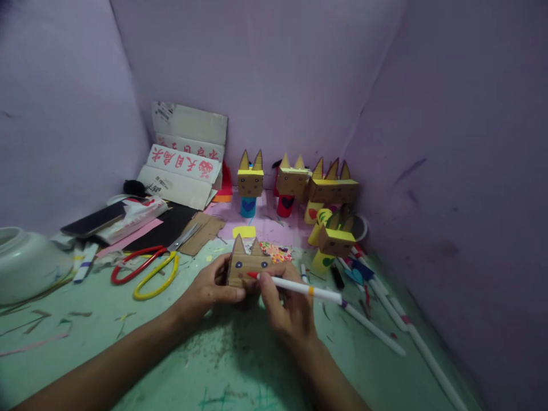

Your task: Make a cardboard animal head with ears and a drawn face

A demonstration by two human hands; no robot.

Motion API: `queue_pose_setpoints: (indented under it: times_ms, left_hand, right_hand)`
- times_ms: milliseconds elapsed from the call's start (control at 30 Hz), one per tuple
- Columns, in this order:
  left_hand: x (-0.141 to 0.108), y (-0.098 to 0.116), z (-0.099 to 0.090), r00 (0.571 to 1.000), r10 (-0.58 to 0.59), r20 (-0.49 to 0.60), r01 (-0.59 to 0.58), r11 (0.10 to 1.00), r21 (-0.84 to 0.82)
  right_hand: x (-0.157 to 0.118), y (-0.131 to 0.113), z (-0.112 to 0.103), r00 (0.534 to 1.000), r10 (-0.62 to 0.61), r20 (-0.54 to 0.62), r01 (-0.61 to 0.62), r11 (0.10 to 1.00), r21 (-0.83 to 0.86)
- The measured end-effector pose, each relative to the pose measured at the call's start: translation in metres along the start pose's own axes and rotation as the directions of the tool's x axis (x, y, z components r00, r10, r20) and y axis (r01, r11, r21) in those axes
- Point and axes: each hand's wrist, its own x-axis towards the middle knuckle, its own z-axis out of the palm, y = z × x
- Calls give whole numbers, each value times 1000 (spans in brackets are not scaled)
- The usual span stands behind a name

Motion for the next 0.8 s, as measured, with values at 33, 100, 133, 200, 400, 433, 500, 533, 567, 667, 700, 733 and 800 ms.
queue_pose_setpoints:
  times_ms: [33, 100, 133, 200, 400, 433, 500, 533, 567, 667, 700, 733, 800]
  left_hand:
    - [0, 0, 0, 1000, -1, 6, 1, 1000, -7]
    - [-1, 2, 1, 1000, -2, 14, 2, 1000, -19]
    - [-1, 3, 2, 1000, -2, 17, 2, 1000, -24]
    - [-2, 5, 3, 1000, -2, 16, 3, 1000, -30]
    - [-1, 3, 0, 1000, -9, -10, 9, 1000, -16]
    - [0, 1, -1, 1000, -12, -18, 12, 1000, -11]
    - [2, -1, -2, 999, -20, -30, 20, 1000, -2]
    - [2, -3, -3, 999, -25, -32, 25, 1000, 0]
    - [2, -3, -3, 999, -30, -29, 30, 1000, 1]
    - [2, -3, -2, 999, -39, -16, 39, 999, 0]
    - [2, -2, -2, 999, -39, -16, 39, 999, 0]
    - [1, -2, -1, 999, -40, -17, 40, 999, 1]
    - [1, -1, 0, 999, -47, -23, 47, 999, 3]
  right_hand:
    - [0, 1, -1, 999, 15, -44, -14, 1000, 26]
    - [0, 1, -3, 991, 48, -123, -43, 998, 43]
    - [0, 1, -4, 986, 63, -152, -57, 997, 44]
    - [1, 1, -7, 980, 83, -183, -74, 996, 54]
    - [5, 3, -20, 968, 75, -241, -58, 995, 76]
    - [5, 4, -21, 971, 60, -232, -46, 997, 65]
    - [5, 4, -23, 981, 33, -192, -28, 999, 29]
    - [4, 5, -22, 986, 29, -164, -27, 1000, 11]
    - [3, 5, -22, 990, 29, -138, -29, 1000, -3]
    - [0, 5, -18, 997, 43, -66, -44, 999, -19]
    - [0, 5, -18, 998, 47, -47, -48, 999, -20]
    - [-1, 5, -17, 998, 46, -32, -46, 999, -22]
    - [-1, 5, -17, 999, 40, -10, -40, 999, -33]
